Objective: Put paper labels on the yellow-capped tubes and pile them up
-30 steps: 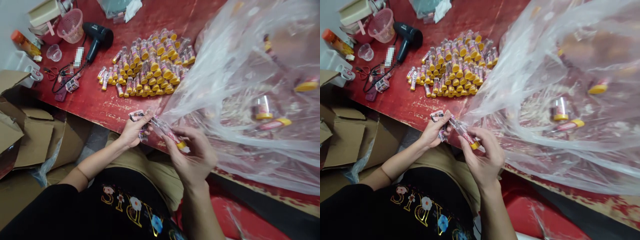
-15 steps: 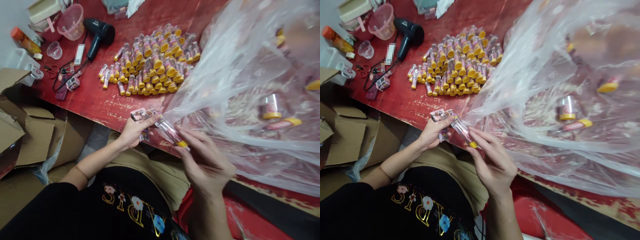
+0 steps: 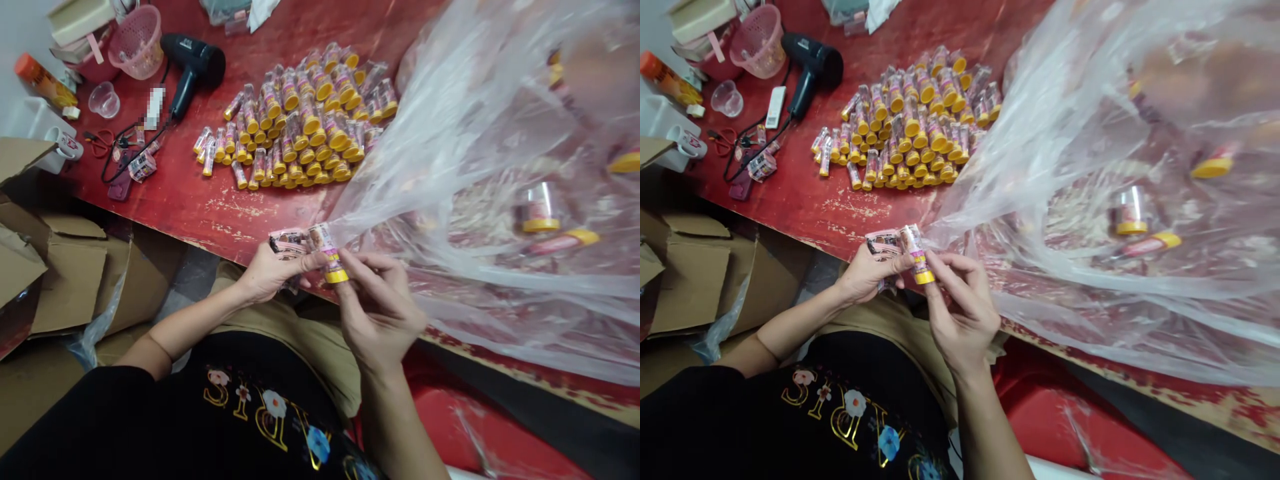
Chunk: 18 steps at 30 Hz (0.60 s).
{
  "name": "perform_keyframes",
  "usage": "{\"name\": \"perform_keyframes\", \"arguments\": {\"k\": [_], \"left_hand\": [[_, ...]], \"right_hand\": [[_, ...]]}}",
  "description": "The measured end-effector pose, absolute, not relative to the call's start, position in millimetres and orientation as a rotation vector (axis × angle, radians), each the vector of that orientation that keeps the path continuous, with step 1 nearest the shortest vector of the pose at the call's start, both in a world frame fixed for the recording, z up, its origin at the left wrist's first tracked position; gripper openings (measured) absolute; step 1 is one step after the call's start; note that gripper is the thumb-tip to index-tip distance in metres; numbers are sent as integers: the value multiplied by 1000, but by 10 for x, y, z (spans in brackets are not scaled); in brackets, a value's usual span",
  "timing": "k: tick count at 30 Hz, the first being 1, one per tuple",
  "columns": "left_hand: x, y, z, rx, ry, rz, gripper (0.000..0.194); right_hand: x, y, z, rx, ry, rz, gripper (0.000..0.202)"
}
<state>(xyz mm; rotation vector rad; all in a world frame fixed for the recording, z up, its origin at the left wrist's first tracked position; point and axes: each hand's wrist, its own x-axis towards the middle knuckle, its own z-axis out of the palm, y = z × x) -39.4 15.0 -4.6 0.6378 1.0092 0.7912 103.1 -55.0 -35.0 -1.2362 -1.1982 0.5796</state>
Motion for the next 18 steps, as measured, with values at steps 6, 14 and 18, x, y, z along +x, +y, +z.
{"name": "perform_keyframes", "arguments": {"k": [6, 14, 18], "left_hand": [[-480, 152, -34, 668, 1034, 838, 70], [-697, 377, -191, 698, 1167, 964, 72], [-1051, 985, -331, 906, 1457, 1164, 66]], "right_hand": [[891, -400, -394, -1324, -1174, 409, 26], [918, -327, -482, -1319, -1178, 586, 39], [1242, -412, -598, -1408, -1076, 449, 37]]}}
